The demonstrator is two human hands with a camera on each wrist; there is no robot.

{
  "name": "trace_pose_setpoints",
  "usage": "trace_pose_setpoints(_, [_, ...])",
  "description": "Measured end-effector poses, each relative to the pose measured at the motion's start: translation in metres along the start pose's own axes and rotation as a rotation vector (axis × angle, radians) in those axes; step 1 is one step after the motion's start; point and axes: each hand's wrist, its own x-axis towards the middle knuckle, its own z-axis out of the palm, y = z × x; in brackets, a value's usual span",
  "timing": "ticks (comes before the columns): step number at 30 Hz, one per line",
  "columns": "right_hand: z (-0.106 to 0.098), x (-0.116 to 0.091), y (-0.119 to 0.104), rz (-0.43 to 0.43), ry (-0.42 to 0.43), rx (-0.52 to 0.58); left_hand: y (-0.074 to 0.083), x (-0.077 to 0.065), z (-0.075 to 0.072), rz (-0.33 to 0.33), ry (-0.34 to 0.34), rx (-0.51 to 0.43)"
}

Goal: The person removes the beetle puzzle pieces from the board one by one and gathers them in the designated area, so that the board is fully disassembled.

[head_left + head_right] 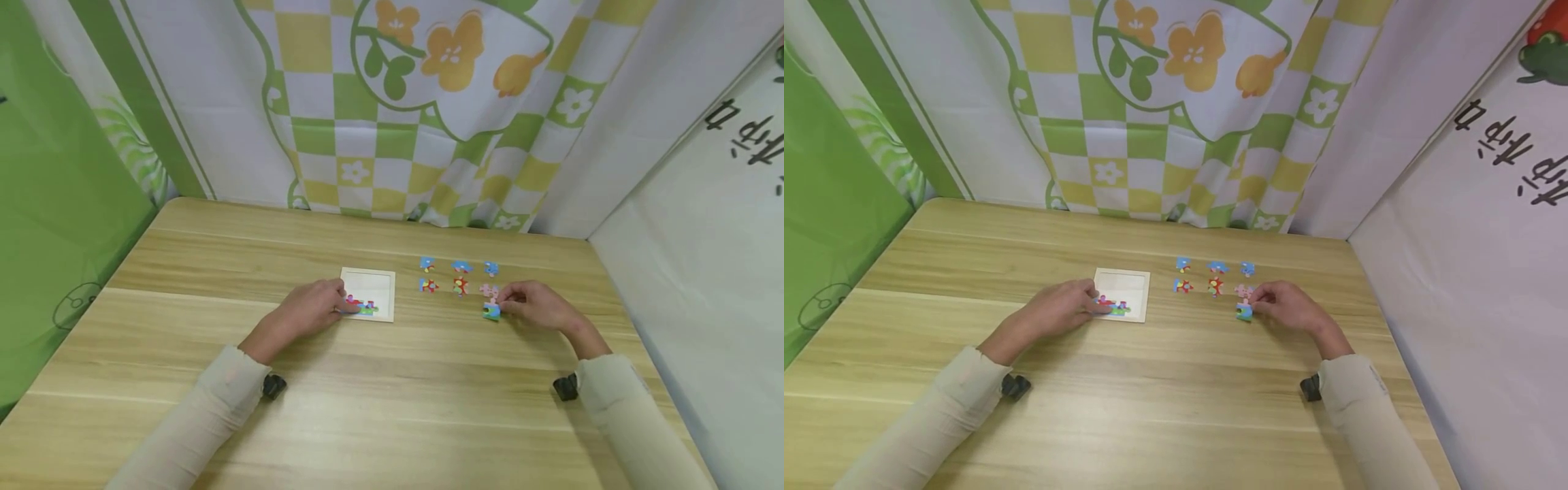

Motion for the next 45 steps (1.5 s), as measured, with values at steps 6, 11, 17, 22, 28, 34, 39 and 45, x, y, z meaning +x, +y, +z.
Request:
trace_pose_setpoints(6, [0.003,0.004,0.004,-0.002,0.012,-0.012,0.000,0.000,0.001,-0.010,-0.002,-0.005])
trace_pose_setpoints(11, [0.005,0.005,0.003,0.002,0.031,-0.028,-0.001,0.001,0.001,-0.015,-0.005,-0.002])
trace_pose_setpoints(17, [0.007,0.007,0.008,0.011,0.042,-0.033,-0.001,0.003,0.001,-0.025,-0.017,-0.001])
trace_pose_setpoints(22, [0.010,0.008,0.011,0.037,0.052,-0.045,0.000,0.003,-0.001,-0.027,-0.024,0.000])
trace_pose_setpoints(28, [0.010,0.011,0.010,0.042,0.058,-0.078,0.001,0.002,-0.003,-0.034,-0.037,0.000])
trace_pose_setpoints(34, [0.010,0.011,0.010,0.041,0.053,-0.079,0.000,0.002,-0.002,-0.032,-0.045,0.000])
trace_pose_setpoints(39, [0.011,0.011,0.007,0.036,0.073,-0.094,0.000,0.001,-0.002,-0.037,-0.045,-0.003])
trace_pose_setpoints(45, [0.019,0.015,-0.015,-0.012,0.129,-0.080,-0.001,0.002,-0.002,-0.036,-0.030,-0.020])
